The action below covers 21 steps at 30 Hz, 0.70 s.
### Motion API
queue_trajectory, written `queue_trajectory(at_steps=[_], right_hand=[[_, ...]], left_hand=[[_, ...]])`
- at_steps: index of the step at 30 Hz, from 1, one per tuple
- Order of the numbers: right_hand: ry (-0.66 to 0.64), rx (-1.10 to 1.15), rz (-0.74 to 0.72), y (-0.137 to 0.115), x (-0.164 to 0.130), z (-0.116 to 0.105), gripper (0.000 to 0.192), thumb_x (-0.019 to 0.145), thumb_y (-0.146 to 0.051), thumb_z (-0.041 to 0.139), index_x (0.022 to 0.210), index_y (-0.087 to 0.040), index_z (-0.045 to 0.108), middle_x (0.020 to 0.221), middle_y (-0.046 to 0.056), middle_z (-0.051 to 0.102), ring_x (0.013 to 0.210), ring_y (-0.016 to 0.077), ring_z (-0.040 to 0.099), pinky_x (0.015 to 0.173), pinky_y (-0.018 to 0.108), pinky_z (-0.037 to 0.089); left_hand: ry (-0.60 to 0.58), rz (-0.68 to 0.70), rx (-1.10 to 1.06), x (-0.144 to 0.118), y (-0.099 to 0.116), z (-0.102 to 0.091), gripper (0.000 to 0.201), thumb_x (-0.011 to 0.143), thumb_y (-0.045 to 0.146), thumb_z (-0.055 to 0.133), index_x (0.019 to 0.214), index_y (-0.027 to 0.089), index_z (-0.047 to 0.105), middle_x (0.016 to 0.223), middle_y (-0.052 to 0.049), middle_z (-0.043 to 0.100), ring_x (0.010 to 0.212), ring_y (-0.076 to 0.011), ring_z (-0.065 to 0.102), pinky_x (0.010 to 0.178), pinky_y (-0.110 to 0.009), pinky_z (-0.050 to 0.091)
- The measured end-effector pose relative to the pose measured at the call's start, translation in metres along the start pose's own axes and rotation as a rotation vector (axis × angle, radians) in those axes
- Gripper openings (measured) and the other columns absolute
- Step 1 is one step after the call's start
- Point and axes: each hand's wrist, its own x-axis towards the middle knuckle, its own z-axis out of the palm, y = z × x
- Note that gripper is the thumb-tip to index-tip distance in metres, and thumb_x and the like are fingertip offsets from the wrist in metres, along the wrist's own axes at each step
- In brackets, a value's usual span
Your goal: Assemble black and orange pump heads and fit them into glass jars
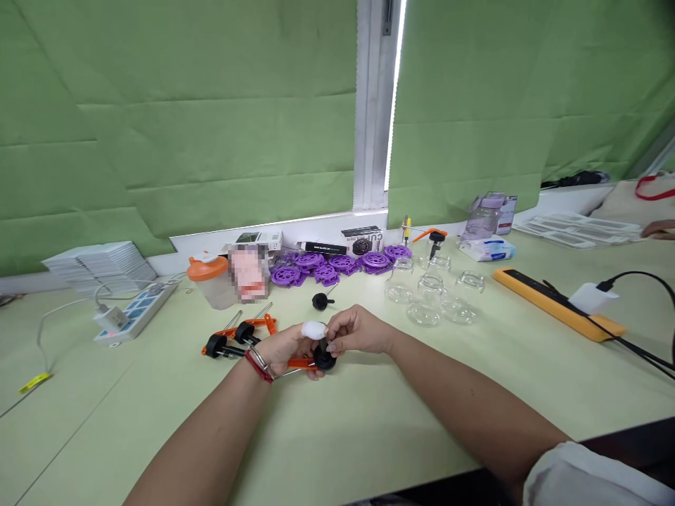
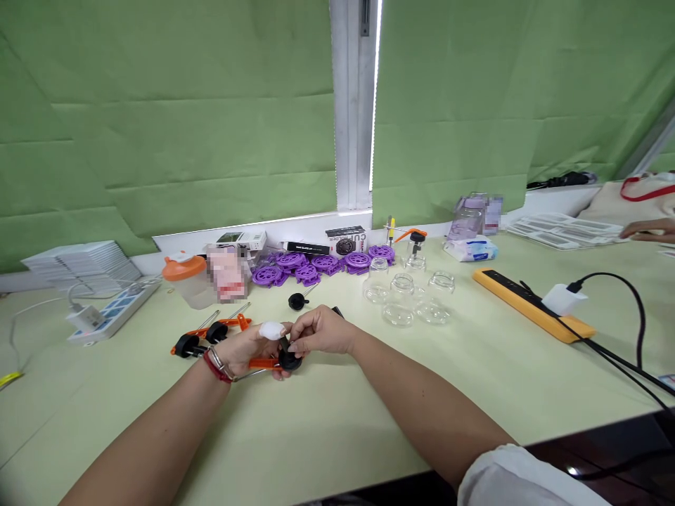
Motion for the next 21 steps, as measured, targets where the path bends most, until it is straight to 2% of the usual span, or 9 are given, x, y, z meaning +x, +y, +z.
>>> queue_trajectory(at_steps=[6, 12, 21], right_hand=[[-0.013, -0.008, -0.026, -0.0009, -0.0007, -0.0003, 0.031, 0.056, -0.031, 0.083, 0.074, -0.011, 0.068, 0.07, 0.002, 0.066, 0.061, 0.013, 0.064, 0.062, 0.029, 0.055], [-0.002, -0.003, 0.008, -0.0008, -0.0003, 0.0007, 0.033, 0.055, -0.032, 0.084, 0.072, -0.011, 0.067, 0.067, 0.002, 0.066, 0.06, 0.0132, 0.064, 0.062, 0.029, 0.055], [0.033, -0.009, 0.012, 0.0, 0.0003, 0.0019, 0.033, 0.053, -0.03, 0.085, 0.071, -0.01, 0.066, 0.063, 0.0, 0.064, 0.058, 0.0121, 0.062, 0.061, 0.028, 0.054]], left_hand=[[0.006, 0.007, -0.026, -0.0001, 0.0003, 0.0017, 0.042, 0.071, 0.044, 0.054, 0.101, 0.014, 0.058, 0.076, -0.009, 0.066, 0.051, -0.0178, 0.059, 0.048, -0.029, 0.043], [-0.005, 0.014, -0.041, -0.0011, 0.0019, 0.0029, 0.044, 0.071, 0.043, 0.057, 0.107, 0.017, 0.055, 0.079, -0.007, 0.066, 0.051, -0.018, 0.06, 0.048, -0.029, 0.043], [0.013, -0.003, -0.033, -0.0009, 0.0024, 0.0031, 0.047, 0.07, 0.047, 0.057, 0.102, 0.013, 0.058, 0.074, -0.009, 0.066, 0.051, -0.0177, 0.059, 0.047, -0.028, 0.043]])
